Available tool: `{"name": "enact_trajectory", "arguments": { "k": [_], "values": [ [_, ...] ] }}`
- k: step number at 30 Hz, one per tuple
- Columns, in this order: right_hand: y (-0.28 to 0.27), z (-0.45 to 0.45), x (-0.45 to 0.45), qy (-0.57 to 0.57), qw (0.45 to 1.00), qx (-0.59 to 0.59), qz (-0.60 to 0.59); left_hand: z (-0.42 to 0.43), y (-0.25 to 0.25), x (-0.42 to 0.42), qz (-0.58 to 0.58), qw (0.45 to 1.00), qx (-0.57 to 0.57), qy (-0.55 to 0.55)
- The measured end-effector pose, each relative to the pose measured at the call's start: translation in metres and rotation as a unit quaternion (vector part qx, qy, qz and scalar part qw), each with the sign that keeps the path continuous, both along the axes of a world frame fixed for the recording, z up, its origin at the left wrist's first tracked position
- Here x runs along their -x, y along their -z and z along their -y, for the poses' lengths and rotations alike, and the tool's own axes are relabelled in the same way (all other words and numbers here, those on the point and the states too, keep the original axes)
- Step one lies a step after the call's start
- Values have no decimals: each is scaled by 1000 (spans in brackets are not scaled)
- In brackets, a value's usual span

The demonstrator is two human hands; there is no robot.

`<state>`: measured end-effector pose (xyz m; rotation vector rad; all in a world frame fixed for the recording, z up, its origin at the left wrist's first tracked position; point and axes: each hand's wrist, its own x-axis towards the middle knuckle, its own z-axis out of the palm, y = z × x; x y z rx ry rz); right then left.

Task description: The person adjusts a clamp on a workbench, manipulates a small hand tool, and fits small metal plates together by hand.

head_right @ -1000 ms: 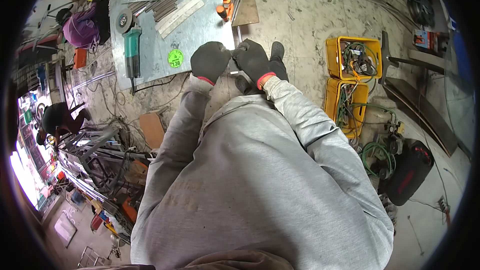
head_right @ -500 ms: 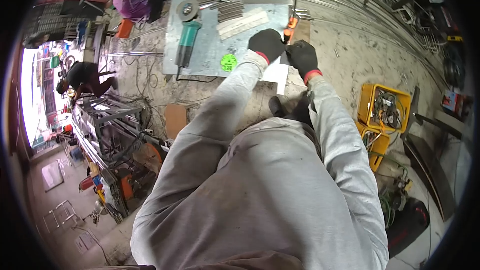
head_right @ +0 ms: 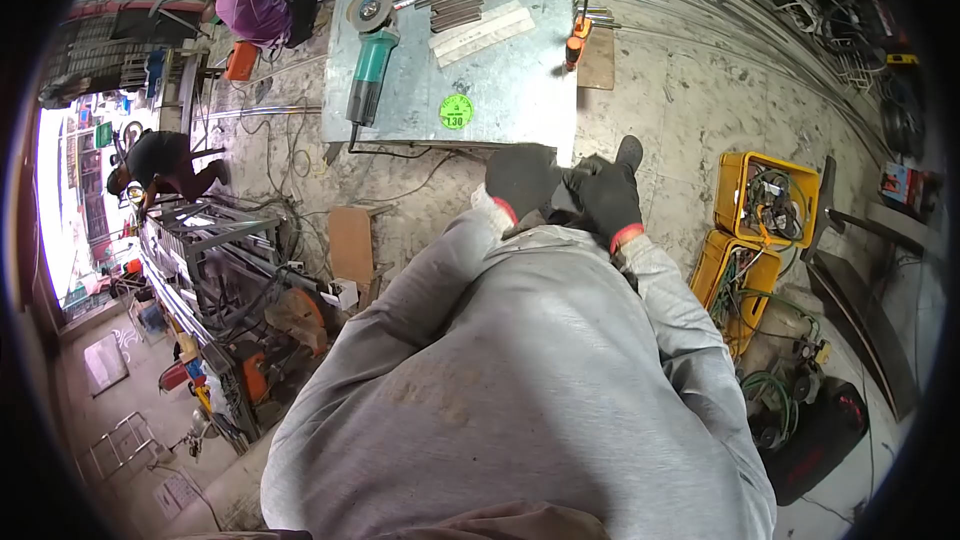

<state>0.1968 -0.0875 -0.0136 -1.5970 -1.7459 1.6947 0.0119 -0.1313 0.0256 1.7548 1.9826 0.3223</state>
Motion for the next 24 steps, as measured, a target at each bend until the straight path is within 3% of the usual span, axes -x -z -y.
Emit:
{"name": "enact_trajectory", "arguments": {
  "k": [2, 4, 7, 11, 15, 17, 18, 22, 24],
  "values": [
    [10, 18, -9, 12, 999, 24, -32, 14, -16, -1, 1, 1000, 19, 20],
    [7, 19, -8, 51, 996, 48, -58, 20, -26, -3, 57, 998, 28, -26],
    [-27, 6, 4, 97, 986, 98, -94, 15, -24, -2, 59, 994, 53, -72],
    [-11, -2, 6, 51, 997, 54, -37, 6, -16, -1, 32, 995, 56, -83],
    [-22, 3, 8, 82, 994, 37, -60, 9, -13, -5, 41, 992, 53, -105],
    [-27, 0, 7, 67, 996, 40, -50, 11, -8, -2, 18, 996, 20, -82],
    [-39, 0, 9, 41, 998, -30, -33, 12, -3, -1, 5, 998, 0, -67],
    [-79, -9, 12, 54, 998, 35, 6, 15, 8, -1, -12, 994, -93, -55],
    [-63, -7, 3, 40, 998, 25, 31, 16, 9, -3, -6, 996, -89, -30]
  ]
}}
